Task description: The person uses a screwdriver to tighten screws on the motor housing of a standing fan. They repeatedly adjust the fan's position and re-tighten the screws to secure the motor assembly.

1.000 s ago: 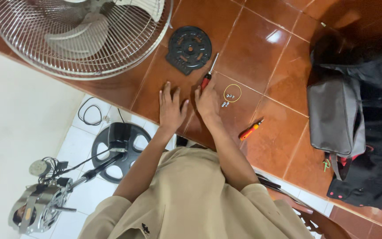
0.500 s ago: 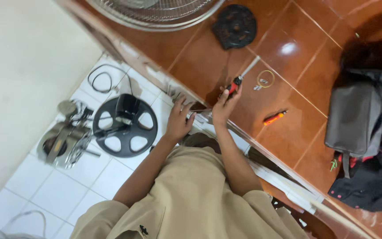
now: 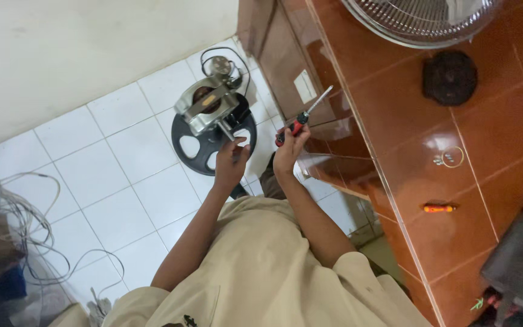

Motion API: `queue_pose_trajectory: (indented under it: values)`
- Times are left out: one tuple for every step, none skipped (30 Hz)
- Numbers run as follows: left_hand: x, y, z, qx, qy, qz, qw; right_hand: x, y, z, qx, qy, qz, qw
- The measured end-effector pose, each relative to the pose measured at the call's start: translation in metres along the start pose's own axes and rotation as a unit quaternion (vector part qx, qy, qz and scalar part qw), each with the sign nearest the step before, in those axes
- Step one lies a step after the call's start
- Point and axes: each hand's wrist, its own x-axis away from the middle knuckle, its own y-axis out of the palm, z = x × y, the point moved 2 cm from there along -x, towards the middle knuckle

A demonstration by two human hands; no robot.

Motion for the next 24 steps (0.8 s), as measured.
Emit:
queue_pose_trajectory:
  values:
    - [0.003, -0.009, -0.002, 0.02, -0.017, 0.015, 1.0, 0.008, 0.012, 0.002, -0.007, 0.036, -0.021, 0.999]
    - [0.001, -0.014, -0.002, 0.044, -0.029, 0.03, 0.998, 0.011, 0.024, 0.002, -0.014, 0.068, -0.043, 0.997]
    - [-0.002, -0.021, -0.003, 0.045, -0.035, 0.043, 0.997, 0.012, 0.035, 0.002, -0.02, 0.1, -0.065, 0.993]
    - [-0.001, -0.028, -0.003, 0.048, -0.046, 0.054, 0.996, 0.018, 0.044, 0.0, 0.014, 0.102, -0.085, 0.991]
    - [0.001, -0.033, -0.002, 0.051, -0.057, 0.064, 0.995, 0.023, 0.051, -0.001, 0.047, 0.103, -0.105, 0.988]
    - [0.002, -0.039, -0.002, 0.061, -0.077, 0.087, 0.991, 0.028, 0.059, -0.001, 0.077, 0.103, -0.125, 0.984]
    - [0.003, -0.042, -0.001, 0.071, -0.097, 0.109, 0.987, 0.03, 0.063, -0.001, 0.082, 0.111, -0.132, 0.982]
    - [0.004, -0.048, -0.001, 0.079, -0.116, 0.129, 0.982, 0.035, 0.069, 0.001, 0.084, 0.119, -0.136, 0.98]
    - [0.005, -0.053, 0.002, 0.076, -0.108, 0.147, 0.98, 0.038, 0.074, 0.002, 0.086, 0.127, -0.139, 0.978]
    - [0.005, -0.059, 0.004, 0.072, -0.099, 0.16, 0.98, 0.042, 0.079, 0.003, 0.079, 0.116, -0.152, 0.978]
    - [0.004, -0.065, 0.006, 0.068, -0.09, 0.173, 0.978, 0.044, 0.084, 0.004, 0.07, 0.106, -0.164, 0.978]
    - [0.001, -0.07, 0.008, 0.062, -0.093, 0.186, 0.976, 0.044, 0.088, 0.005, 0.062, 0.093, -0.172, 0.979]
    - [-0.002, -0.075, 0.009, 0.056, -0.097, 0.198, 0.974, 0.043, 0.092, 0.008, 0.074, 0.108, -0.165, 0.978]
    - [-0.002, -0.077, 0.01, 0.051, -0.104, 0.207, 0.972, 0.043, 0.092, 0.009, 0.089, 0.124, -0.154, 0.976]
    - [-0.005, -0.079, 0.012, 0.071, -0.089, 0.204, 0.972, 0.043, 0.092, 0.01, 0.104, 0.141, -0.142, 0.974]
    - [-0.008, -0.08, 0.013, 0.093, -0.077, 0.201, 0.972, 0.044, 0.091, 0.01, 0.085, 0.156, -0.147, 0.973]
    - [-0.01, -0.079, 0.015, 0.114, -0.065, 0.197, 0.972, 0.045, 0.092, 0.01, 0.066, 0.171, -0.152, 0.971]
    - [-0.014, -0.08, 0.017, 0.106, -0.054, 0.193, 0.974, 0.044, 0.095, 0.009, 0.045, 0.184, -0.158, 0.969]
    - [-0.018, -0.08, 0.021, 0.099, -0.043, 0.19, 0.976, 0.045, 0.096, 0.006, 0.052, 0.189, -0.166, 0.966]
    - [-0.024, -0.081, 0.024, 0.09, -0.029, 0.19, 0.977, 0.044, 0.102, 0.003, 0.058, 0.193, -0.177, 0.963]
    - [-0.03, -0.082, 0.028, 0.071, -0.017, 0.185, 0.98, 0.043, 0.107, 0.001, 0.064, 0.196, -0.189, 0.96]
    - [-0.033, -0.084, 0.031, 0.051, -0.008, 0.181, 0.982, 0.044, 0.112, -0.001, 0.059, 0.191, -0.193, 0.961]
    - [-0.036, -0.086, 0.034, 0.03, 0.001, 0.177, 0.984, 0.043, 0.117, -0.002, 0.054, 0.186, -0.197, 0.961]
    - [-0.04, -0.089, 0.036, 0.031, -0.001, 0.173, 0.984, 0.043, 0.123, -0.002, 0.048, 0.182, -0.202, 0.961]
